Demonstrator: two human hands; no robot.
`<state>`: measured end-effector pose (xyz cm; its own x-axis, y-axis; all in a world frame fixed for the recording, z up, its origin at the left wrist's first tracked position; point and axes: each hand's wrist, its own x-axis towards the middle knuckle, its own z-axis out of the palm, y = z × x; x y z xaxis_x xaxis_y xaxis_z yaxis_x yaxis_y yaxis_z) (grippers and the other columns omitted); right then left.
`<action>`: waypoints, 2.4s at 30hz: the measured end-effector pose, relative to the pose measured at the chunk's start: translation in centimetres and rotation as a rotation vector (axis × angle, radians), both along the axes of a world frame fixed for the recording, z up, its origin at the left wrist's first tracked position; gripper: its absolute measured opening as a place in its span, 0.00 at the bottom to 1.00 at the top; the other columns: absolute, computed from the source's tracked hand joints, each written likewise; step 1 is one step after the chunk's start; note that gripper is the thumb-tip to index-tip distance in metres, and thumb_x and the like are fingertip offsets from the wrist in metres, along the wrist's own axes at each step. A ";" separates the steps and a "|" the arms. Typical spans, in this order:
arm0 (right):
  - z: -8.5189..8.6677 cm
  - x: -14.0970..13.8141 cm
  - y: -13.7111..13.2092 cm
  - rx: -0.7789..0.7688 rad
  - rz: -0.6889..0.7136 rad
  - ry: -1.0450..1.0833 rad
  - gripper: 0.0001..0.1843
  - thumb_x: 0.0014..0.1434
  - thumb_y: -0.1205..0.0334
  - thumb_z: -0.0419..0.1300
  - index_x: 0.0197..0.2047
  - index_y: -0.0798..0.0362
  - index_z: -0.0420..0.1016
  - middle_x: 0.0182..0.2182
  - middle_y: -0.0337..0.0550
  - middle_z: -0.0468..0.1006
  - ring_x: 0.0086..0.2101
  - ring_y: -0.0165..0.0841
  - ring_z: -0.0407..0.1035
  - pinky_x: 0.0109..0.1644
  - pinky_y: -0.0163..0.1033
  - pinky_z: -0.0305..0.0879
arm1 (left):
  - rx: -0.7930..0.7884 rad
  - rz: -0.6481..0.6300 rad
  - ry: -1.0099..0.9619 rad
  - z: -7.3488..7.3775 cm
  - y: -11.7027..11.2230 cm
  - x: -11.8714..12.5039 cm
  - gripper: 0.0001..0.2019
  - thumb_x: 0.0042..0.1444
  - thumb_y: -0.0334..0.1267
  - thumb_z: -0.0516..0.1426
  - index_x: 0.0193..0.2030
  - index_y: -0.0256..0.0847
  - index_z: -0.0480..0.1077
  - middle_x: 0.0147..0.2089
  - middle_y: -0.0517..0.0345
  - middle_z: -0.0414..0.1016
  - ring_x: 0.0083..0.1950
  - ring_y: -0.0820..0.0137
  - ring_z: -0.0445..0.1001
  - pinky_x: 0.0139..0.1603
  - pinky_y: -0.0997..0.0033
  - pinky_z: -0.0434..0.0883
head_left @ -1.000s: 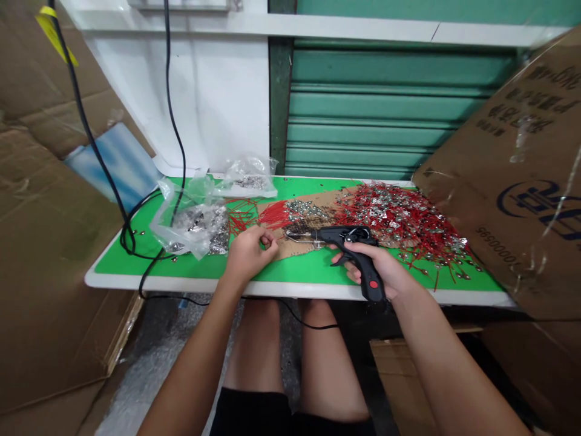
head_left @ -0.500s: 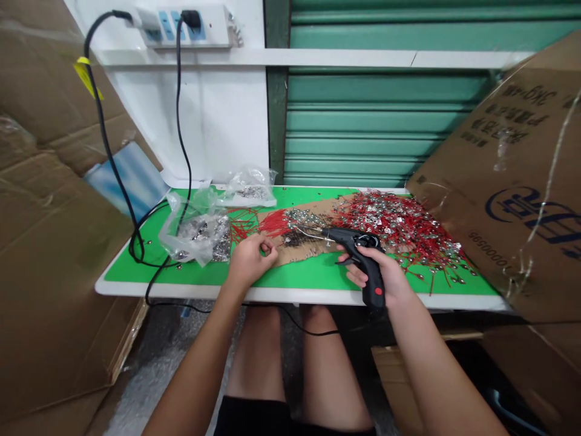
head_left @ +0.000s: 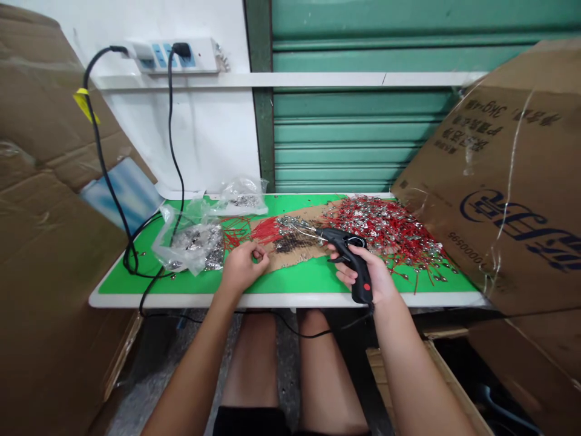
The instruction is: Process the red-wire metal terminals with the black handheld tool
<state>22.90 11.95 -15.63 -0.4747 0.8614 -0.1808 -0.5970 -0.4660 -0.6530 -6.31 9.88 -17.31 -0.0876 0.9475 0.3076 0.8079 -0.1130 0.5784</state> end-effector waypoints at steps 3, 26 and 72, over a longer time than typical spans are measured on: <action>0.0 0.0 -0.1 -0.003 -0.003 0.013 0.15 0.61 0.62 0.57 0.45 0.64 0.78 0.32 0.48 0.80 0.16 0.22 0.53 0.15 0.28 0.59 | 0.024 -0.011 0.002 0.0 0.0 0.0 0.03 0.51 0.36 0.59 0.29 0.40 0.73 0.30 0.59 0.74 0.31 0.71 0.69 0.35 0.72 0.64; -0.2 0.8 -1.7 0.086 -0.208 0.179 0.14 0.60 0.59 0.60 0.48 0.53 0.73 0.31 0.40 0.74 0.17 0.23 0.51 0.16 0.29 0.59 | 0.064 -0.033 -0.178 3.3 3.7 3.9 0.10 0.57 0.42 0.59 0.34 0.39 0.79 0.28 0.59 0.74 0.31 0.72 0.69 0.34 0.73 0.63; -0.4 0.8 -1.4 0.059 -0.178 0.235 0.14 0.60 0.59 0.59 0.48 0.54 0.73 0.32 0.40 0.75 0.17 0.22 0.52 0.17 0.29 0.59 | -0.098 -0.254 0.028 4.4 3.8 2.8 0.13 0.59 0.34 0.51 0.46 0.35 0.75 0.27 0.57 0.73 0.28 0.70 0.70 0.32 0.72 0.66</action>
<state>23.67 10.52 -16.02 -0.3380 0.9406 -0.0309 -0.8037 -0.3056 -0.5105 -3.55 13.68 -12.89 0.1639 0.9633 0.2125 0.7768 -0.2588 0.5741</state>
